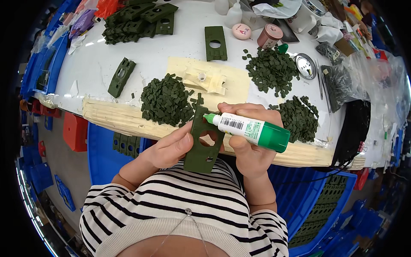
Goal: Glue and assemble plastic toy tank components at a factory workbench.
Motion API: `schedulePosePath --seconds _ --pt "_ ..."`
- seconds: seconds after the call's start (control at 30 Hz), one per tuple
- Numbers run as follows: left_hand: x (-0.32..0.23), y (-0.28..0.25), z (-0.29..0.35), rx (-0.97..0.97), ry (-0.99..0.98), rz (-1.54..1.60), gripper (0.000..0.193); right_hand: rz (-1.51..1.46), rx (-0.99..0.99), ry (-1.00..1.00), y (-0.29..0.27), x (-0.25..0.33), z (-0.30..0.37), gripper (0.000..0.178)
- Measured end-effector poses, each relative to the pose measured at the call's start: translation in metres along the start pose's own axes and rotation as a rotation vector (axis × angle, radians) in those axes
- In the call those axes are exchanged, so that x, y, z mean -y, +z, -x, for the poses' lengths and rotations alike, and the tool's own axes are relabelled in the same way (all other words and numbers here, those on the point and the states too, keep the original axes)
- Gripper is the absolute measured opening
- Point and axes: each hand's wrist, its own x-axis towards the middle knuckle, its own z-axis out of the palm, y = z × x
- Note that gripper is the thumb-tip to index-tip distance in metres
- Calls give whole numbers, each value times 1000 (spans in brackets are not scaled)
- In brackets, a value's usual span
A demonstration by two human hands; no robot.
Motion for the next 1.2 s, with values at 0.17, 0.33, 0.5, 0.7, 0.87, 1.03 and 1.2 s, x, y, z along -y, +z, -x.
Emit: schedulePosePath --seconds 0.17,0.33,0.5,0.7,0.87,1.03,1.2 --pt "-1 0 1 11 12 16 54 -1 13 -8 -1 0 0 46" --pt "-2 0 0 -12 -25 -46 66 1 9 -9 -1 -1 0 46" --pt "-2 -1 0 7 -13 -77 65 6 8 -10 0 -1 0 47" --pt "0 -1 2 0 -6 -16 57 9 6 -15 0 -1 0 46" --pt "1 -2 2 8 7 -18 58 22 -1 -6 0 0 1 47" --pt "-2 0 1 -16 -29 -17 67 -25 -19 10 1 0 0 48" --pt "-4 0 0 -26 -33 -24 67 2 22 -31 0 -3 1 48"
